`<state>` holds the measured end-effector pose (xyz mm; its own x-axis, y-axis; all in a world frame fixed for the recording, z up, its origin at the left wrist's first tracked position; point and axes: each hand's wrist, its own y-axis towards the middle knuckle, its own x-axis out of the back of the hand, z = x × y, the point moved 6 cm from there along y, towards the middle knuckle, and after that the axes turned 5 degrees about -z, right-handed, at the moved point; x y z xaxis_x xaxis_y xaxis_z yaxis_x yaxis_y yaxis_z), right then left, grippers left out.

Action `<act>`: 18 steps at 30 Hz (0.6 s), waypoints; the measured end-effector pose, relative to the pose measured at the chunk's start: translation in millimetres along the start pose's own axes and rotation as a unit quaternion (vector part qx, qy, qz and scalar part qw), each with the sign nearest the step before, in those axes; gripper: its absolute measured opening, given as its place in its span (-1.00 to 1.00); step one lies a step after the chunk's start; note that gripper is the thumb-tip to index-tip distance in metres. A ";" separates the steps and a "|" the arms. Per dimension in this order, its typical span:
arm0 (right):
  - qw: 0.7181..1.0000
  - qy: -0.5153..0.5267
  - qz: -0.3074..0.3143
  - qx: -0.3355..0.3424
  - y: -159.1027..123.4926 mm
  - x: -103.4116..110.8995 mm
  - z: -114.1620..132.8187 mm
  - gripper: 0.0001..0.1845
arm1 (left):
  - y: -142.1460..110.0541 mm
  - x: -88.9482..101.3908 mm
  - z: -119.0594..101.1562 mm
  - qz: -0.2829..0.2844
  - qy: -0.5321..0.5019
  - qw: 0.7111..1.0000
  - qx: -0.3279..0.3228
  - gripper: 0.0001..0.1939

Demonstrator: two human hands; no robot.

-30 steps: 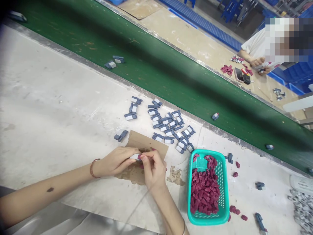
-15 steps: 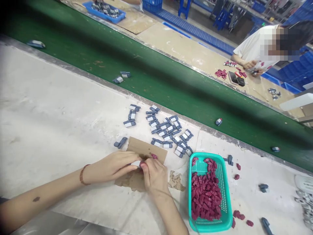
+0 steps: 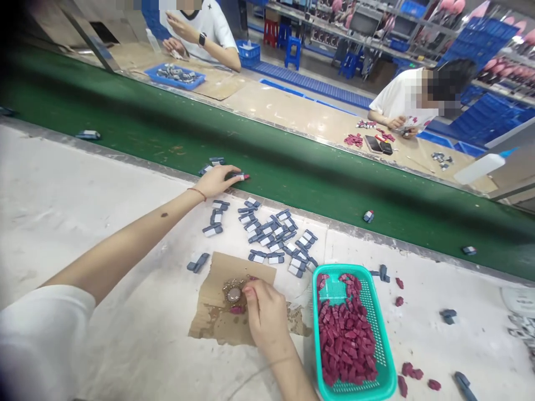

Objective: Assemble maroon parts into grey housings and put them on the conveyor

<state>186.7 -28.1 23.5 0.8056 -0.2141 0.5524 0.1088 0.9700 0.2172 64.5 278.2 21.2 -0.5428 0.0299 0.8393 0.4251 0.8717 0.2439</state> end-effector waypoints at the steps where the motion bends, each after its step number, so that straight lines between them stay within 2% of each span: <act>1: 1.000 0.002 -0.002 0.001 -0.3 0.8 0.1 -0.64 | 3.9 1.8 5.4 -0.005 0.011 1.000 0.002 -0.64; 5: 1.000 0.000 -0.008 0.014 -0.7 3.4 1.7 -0.63 | 13.8 14.1 27.4 -0.031 0.061 0.997 0.034 -0.59; 8: 1.000 -0.012 -0.007 0.021 -1.5 4.2 3.0 -0.60 | 16.9 13.0 35.5 -0.007 0.088 0.994 0.061 -0.60; 11: 0.999 -0.028 -0.002 0.025 -3.5 3.1 2.6 -0.58 | 10.7 7.8 28.8 0.010 0.105 0.992 0.069 -0.67; 14: 0.998 -0.047 0.001 0.030 -5.4 0.9 3.0 -0.57 | 0.1 6.7 12.3 0.028 0.111 0.992 0.045 -0.63; 18: 0.995 -0.075 0.001 0.059 -8.0 7.8 16.6 -0.58 | -10.2 15.6 -2.3 0.054 0.114 0.992 0.014 -0.59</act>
<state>182.5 -39.4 39.4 0.7081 -0.2365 0.6653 0.0318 0.9520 0.3045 53.4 268.7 32.9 -0.3151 0.0148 0.9489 0.4496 0.8829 0.1355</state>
